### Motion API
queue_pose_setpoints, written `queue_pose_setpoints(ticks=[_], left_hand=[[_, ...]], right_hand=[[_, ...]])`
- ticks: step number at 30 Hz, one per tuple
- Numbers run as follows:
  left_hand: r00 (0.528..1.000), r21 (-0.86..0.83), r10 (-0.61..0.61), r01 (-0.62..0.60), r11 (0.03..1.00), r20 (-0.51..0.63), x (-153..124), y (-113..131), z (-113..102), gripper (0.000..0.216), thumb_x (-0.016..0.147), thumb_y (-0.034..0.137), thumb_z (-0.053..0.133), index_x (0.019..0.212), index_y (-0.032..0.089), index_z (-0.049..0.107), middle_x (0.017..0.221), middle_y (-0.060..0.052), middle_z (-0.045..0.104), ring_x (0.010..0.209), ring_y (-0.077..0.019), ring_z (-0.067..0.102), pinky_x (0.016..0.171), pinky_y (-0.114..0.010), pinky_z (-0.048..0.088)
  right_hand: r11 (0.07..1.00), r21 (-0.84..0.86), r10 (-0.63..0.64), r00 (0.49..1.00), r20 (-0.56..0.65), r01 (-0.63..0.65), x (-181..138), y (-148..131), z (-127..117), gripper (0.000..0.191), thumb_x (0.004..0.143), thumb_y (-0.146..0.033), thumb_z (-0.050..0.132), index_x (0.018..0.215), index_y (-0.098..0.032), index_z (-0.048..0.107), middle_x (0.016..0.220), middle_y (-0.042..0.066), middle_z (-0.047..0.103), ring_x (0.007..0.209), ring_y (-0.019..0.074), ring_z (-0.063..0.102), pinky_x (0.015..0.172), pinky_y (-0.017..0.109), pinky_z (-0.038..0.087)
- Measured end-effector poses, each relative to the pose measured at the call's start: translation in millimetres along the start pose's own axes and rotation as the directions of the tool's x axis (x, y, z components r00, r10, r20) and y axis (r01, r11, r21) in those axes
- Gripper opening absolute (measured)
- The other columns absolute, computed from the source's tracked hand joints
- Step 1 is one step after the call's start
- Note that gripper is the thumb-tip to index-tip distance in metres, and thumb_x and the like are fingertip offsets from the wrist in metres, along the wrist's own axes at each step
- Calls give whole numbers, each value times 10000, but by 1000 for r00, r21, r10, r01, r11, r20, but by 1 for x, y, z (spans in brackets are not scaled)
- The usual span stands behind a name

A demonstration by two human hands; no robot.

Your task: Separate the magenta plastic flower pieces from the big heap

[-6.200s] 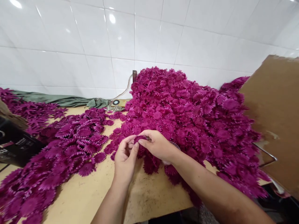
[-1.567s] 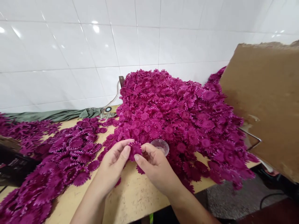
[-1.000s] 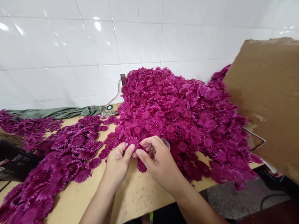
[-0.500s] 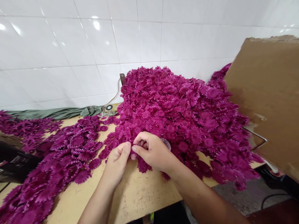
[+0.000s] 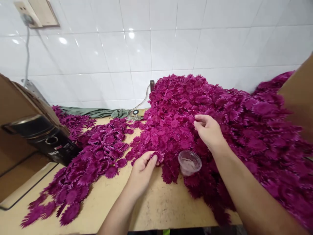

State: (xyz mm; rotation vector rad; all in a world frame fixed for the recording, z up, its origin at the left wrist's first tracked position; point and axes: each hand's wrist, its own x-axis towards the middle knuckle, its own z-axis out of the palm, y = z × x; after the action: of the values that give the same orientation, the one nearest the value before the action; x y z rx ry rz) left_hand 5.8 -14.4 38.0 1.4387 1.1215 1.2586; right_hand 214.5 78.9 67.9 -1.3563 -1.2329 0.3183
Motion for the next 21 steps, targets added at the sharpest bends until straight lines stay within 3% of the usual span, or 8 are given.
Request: queue_pose_setpoints(ticks=[3, 5, 7, 12, 16, 21], left_hand=[[996, -26, -11, 8, 1000, -89, 10, 0, 3, 137, 674, 294, 568, 692, 164, 606, 629, 5, 588, 630, -124, 511, 632, -233, 405], [992, -77, -58, 50, 996, -113, 16, -1, 5, 135, 638, 295, 594, 675, 166, 586, 557, 23, 568, 546, -107, 488, 563, -221, 393], [989, -124, -112, 99, 987, -100, 18, -2, 6, 161, 617, 319, 611, 634, 171, 549, 497, 33, 552, 470, -94, 456, 494, -210, 363], [994, -77, -96, 92, 993, -47, 20, -4, 4, 288, 643, 402, 592, 513, 180, 464, 428, 48, 479, 408, -71, 377, 431, -198, 297], [998, -24, -47, 46, 999, -45, 24, -6, 2, 325, 644, 433, 593, 513, 186, 428, 431, 81, 369, 401, -63, 292, 409, -199, 252], [993, -72, -118, 116, 991, -29, 29, -11, 3, 352, 679, 484, 550, 549, 181, 426, 463, 85, 333, 425, -63, 269, 423, -197, 232]], right_hand=[[945, -236, -229, 973, 20, 227, -9, -7, -1, 285, 651, -179, 532, 928, -153, 597, 1017, 133, 564, 895, 237, 543, 764, 415, 449], [916, -217, -319, 941, 113, 337, -27, -19, 1, 248, 703, -196, 508, 928, -162, 607, 1012, 123, 578, 947, 240, 532, 774, 400, 453], [922, -116, -329, 905, 270, 370, -47, -33, 4, 204, 755, -236, 492, 905, -172, 615, 931, 93, 613, 885, 208, 556, 761, 367, 463], [953, -1, -252, 799, 546, 302, -76, -53, 14, 180, 756, -255, 538, 900, -178, 614, 907, 61, 631, 859, 175, 561, 785, 339, 442], [983, 29, -157, 765, 625, 179, -77, -51, 20, 202, 730, -266, 569, 895, -157, 609, 900, 64, 635, 817, 156, 571, 744, 309, 451], [998, 64, -59, 720, 691, 21, -79, -43, 27, 72, 703, -185, 569, 763, -145, 577, 726, 24, 618, 661, 111, 558, 661, 262, 457]])
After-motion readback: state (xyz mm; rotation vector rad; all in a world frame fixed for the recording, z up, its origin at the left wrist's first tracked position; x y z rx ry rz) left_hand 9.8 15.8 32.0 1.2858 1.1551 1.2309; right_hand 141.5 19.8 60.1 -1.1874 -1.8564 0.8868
